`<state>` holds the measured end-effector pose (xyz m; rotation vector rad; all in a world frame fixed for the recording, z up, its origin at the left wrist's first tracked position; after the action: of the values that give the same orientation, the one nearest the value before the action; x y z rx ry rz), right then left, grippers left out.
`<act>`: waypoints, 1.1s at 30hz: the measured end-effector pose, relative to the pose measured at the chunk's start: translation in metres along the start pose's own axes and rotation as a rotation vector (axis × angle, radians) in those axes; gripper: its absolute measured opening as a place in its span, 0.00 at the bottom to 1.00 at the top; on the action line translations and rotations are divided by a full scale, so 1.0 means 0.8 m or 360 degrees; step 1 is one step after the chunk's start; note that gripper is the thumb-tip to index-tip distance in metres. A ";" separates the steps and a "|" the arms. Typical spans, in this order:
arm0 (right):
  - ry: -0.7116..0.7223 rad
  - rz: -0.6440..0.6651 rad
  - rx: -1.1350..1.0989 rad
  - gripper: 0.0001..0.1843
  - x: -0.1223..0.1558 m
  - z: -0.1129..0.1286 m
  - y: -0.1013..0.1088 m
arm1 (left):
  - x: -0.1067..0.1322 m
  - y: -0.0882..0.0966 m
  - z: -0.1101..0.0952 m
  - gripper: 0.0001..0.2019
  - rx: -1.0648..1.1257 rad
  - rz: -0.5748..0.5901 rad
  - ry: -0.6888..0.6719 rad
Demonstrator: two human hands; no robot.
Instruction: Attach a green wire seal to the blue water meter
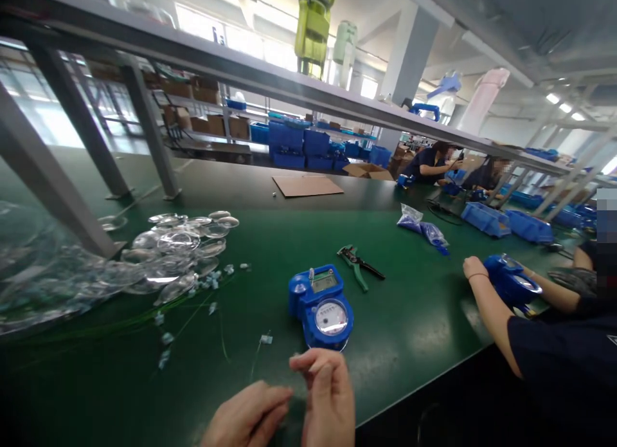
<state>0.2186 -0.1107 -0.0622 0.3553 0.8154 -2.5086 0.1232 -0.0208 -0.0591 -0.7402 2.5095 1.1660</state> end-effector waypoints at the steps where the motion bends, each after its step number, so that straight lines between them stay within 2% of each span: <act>1: -0.0055 -0.0061 -0.0142 0.15 -0.008 0.003 0.003 | 0.001 -0.001 0.004 0.08 -0.0086 0.0051 -0.0001; 5: -0.0172 -0.0156 -0.0409 0.12 -0.031 0.012 0.010 | 0.003 -0.003 0.028 0.13 -0.0368 0.0521 0.0057; 7: -0.0158 -0.0168 -0.0417 0.13 -0.035 0.015 0.011 | -0.001 0.000 0.041 0.21 -0.0505 0.0697 0.0055; 10: -0.0017 -0.0204 -0.0353 0.11 -0.036 0.032 0.013 | -0.011 0.005 0.058 0.37 -0.0735 0.0757 0.0023; 12: 0.0122 -0.0177 -0.0297 0.08 -0.036 0.051 0.016 | -0.016 0.001 0.067 0.37 -0.0816 0.0844 -0.0025; 14: 0.0279 -0.0118 -0.0243 0.06 -0.035 0.071 0.021 | -0.021 -0.001 0.076 0.32 -0.0855 0.0875 -0.0060; 18: 0.0500 -0.0094 -0.0087 0.06 -0.025 0.098 0.037 | -0.040 0.015 0.109 0.24 -0.0936 0.0705 0.0030; 22: 0.0503 -0.0153 -0.0048 0.05 -0.026 0.113 0.055 | -0.071 0.054 0.157 0.21 -0.0993 0.0477 0.0153; 25: 0.0525 -0.0119 0.0009 0.05 -0.028 0.134 0.066 | -0.096 0.089 0.174 0.13 -0.1007 0.0227 0.0240; 27: 0.0483 -0.0142 0.0129 0.04 -0.023 0.142 0.074 | -0.105 0.106 0.163 0.12 -0.0995 0.0022 0.0299; 29: 0.0326 -0.0168 0.0270 0.05 -0.012 0.137 0.081 | -0.103 0.109 0.135 0.12 -0.0951 -0.0152 0.0329; 31: 0.0154 -0.0139 0.0456 0.07 -0.001 0.119 0.086 | -0.092 0.096 0.098 0.12 -0.0853 -0.0218 0.0324; 33: 0.0060 -0.0033 0.0679 0.09 0.004 0.097 0.086 | -0.079 0.071 0.066 0.12 -0.0692 -0.0167 0.0305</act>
<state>0.2435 -0.2081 -0.0357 0.5374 0.2885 -2.6915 0.1460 0.0721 -0.0287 -1.1233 2.3458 1.6984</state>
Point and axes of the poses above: each hand's wrist, its own x-axis away from the middle knuckle, its own y-axis out of the back of the hand, z = x × y, the point moved 5 cm from there along -x, towards the middle knuckle, and after that the axes turned 8 degrees about y, right-handed, at the moved point
